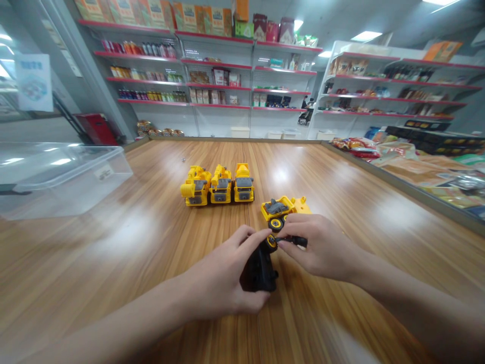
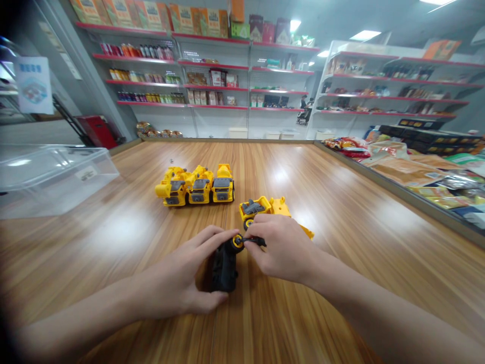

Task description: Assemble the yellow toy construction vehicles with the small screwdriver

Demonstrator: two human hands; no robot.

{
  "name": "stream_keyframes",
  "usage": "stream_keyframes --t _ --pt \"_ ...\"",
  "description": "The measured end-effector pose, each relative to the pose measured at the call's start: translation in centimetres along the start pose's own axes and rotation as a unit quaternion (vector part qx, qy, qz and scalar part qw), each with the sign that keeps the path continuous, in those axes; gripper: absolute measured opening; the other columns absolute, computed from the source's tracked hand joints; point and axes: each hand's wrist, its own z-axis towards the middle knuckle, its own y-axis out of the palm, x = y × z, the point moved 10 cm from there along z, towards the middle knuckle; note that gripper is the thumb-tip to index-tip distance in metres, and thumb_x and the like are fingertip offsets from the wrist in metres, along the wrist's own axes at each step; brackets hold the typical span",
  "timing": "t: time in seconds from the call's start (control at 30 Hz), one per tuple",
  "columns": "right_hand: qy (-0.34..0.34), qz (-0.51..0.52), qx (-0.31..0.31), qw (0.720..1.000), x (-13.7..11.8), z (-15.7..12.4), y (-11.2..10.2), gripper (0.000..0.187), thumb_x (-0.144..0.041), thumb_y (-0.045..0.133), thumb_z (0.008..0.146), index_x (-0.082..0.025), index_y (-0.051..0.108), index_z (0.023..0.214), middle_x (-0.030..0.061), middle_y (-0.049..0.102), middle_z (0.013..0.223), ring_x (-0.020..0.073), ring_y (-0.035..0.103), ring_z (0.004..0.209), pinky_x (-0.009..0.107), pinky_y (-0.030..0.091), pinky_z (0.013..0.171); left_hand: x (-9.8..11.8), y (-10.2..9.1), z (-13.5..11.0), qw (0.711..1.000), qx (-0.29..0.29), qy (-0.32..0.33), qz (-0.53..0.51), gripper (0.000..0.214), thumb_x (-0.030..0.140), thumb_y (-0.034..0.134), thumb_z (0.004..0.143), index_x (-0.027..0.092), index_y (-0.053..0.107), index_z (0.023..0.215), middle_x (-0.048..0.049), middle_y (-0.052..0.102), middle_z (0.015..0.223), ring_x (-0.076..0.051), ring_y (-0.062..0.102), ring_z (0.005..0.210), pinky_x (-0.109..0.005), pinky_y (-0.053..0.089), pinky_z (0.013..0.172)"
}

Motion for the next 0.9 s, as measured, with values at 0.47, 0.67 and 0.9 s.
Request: stream_keyframes --t 0.47,0.67,0.9 --pt "-0.034 0.009 0.017 0.999 -0.7 0.0 -0.1 0.015 -0.017 0.058 0.087 -0.017 0.072 0.089 0.0067 0.065 0.081 0.0177 0.059 0.076 0.030 0.045 0.069 0.3 0.0 -0.3 0.997 -0.002 0.041 0.061 0.089 0.024 0.067 0.072 0.017 0.025 0.150 -0.0108 0.040 0.129 -0.021 0.051 0.114 -0.031 0.048 0.100" --pt "-0.050 0.026 0.040 0.998 -1.2 -0.1 -0.7 0.012 -0.015 0.057 0.087 -0.017 0.069 0.085 0.0062 0.065 0.081 0.0169 0.058 0.075 0.030 0.044 0.069 1.2 -0.8 -0.5 0.979 0.028 0.088 0.184 0.092 0.020 0.064 0.073 0.012 0.017 0.151 -0.0165 0.033 0.140 -0.030 0.037 0.131 -0.042 0.041 0.108" --pt "-0.025 0.019 0.001 0.999 -1.1 0.0 0.5 0.022 -0.017 0.051 0.091 -0.015 0.060 0.071 0.0029 0.059 0.071 0.0135 0.053 0.067 0.028 0.040 0.065 1.1 -0.7 -0.5 0.968 0.029 0.107 0.227 0.088 0.018 0.065 0.075 0.008 0.017 0.149 -0.0210 0.033 0.142 -0.035 0.033 0.132 -0.048 0.041 0.107"
